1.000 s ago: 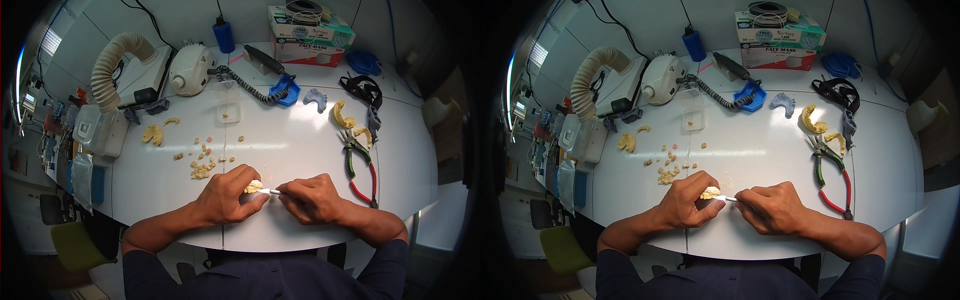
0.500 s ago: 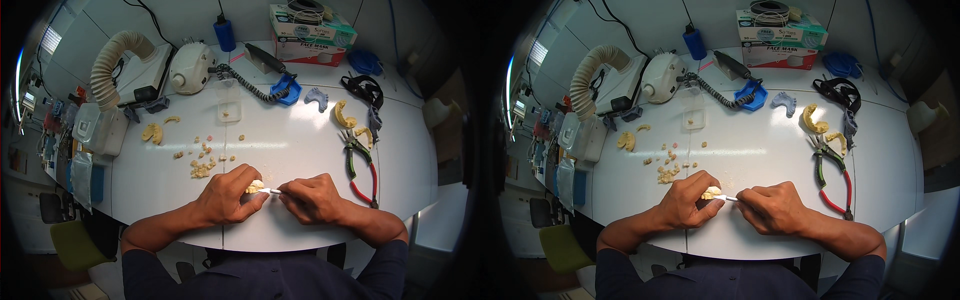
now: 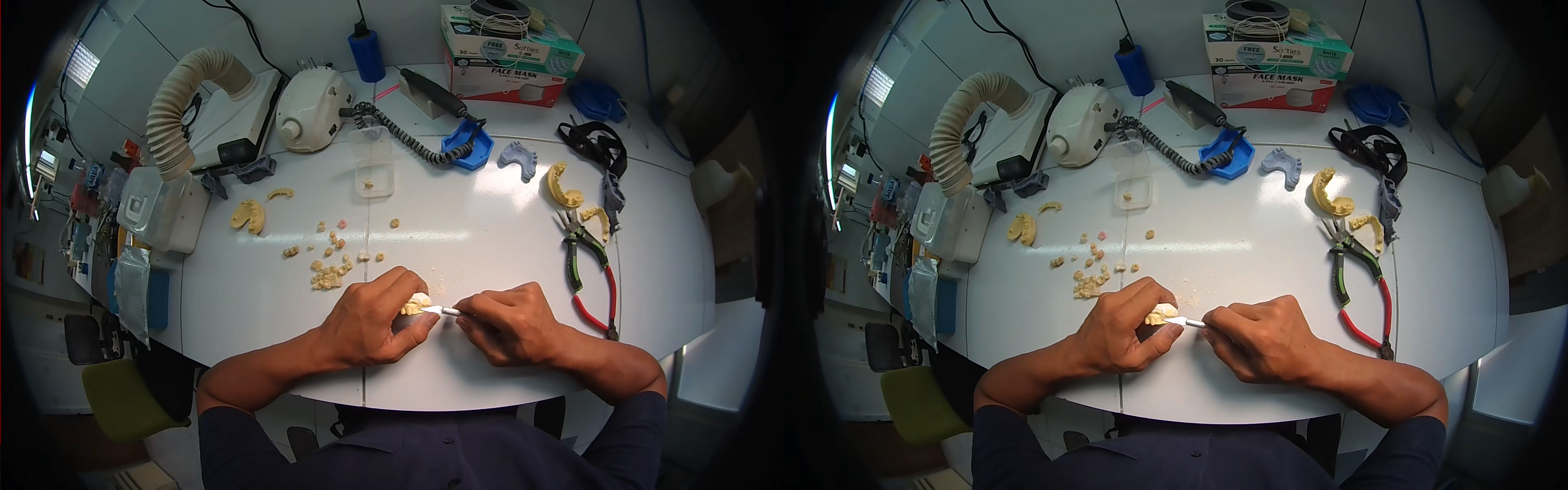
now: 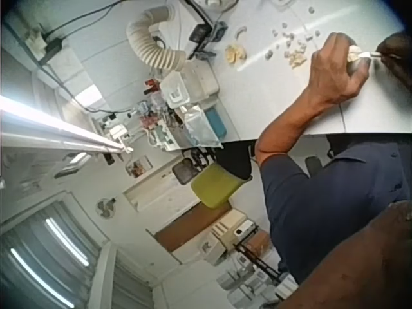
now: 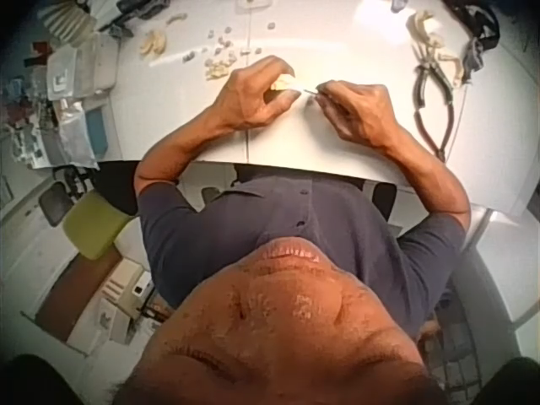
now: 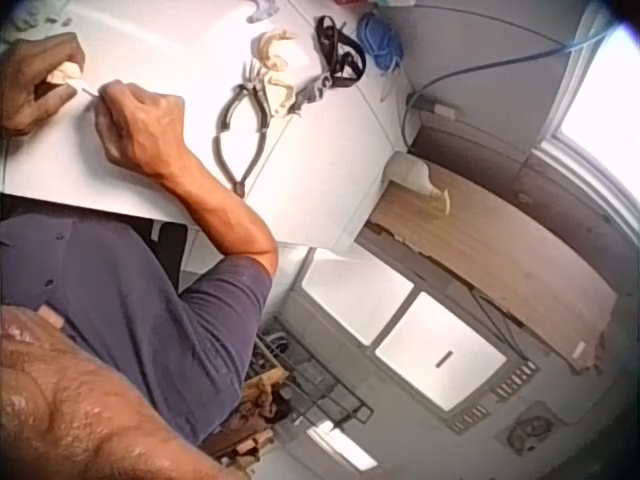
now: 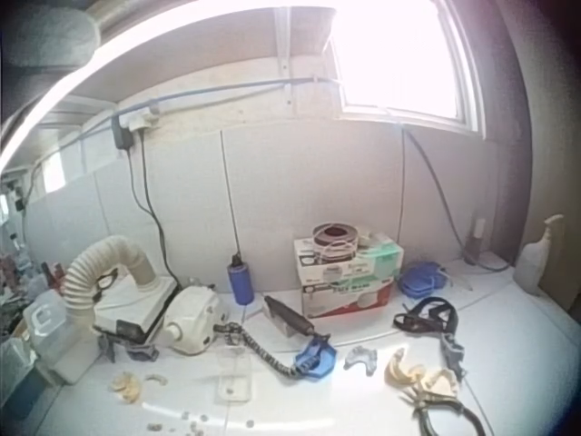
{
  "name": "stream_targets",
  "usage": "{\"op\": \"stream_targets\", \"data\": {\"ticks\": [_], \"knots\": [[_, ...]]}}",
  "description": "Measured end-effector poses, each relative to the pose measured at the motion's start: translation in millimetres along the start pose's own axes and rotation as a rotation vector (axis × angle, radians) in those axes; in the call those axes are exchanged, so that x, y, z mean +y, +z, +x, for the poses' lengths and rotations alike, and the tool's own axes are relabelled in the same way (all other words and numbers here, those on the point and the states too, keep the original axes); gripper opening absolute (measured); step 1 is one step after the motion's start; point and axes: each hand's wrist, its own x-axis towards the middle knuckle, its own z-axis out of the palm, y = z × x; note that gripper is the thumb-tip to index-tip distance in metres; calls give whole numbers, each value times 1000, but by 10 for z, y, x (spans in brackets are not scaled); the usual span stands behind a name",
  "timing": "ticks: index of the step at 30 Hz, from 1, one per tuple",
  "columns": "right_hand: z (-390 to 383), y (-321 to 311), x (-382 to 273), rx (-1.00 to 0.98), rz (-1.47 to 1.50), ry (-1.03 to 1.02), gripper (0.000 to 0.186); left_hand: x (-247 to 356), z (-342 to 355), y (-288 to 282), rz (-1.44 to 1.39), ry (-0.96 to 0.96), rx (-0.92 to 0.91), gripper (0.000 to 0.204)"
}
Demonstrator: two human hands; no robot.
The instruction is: Manually trimming and refining a dental plaster cast using a scraper and pliers.
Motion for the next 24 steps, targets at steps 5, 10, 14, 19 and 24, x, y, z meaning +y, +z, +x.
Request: {"op": "stream_targets", "data": {"ticks": [5, 10, 14, 19, 24], "knots": [[2, -8, -8, -7, 3, 5, 11, -13, 0, 13, -3, 13, 22, 29], [7, -18, -13, -12, 3, 13, 10, -6, -1, 9, -7, -5, 16, 29], [9, -19, -9, -13, 5, 15, 10, -14, 2, 12, -5, -3, 19, 29], [7, -14, -4, -10, 5, 13, 10, -17, 6, 19, -9, 15, 33, 29], [7, -14, -4, -13, 4, 13, 10, -13, 5, 14, -8, 9, 23, 28]]}}
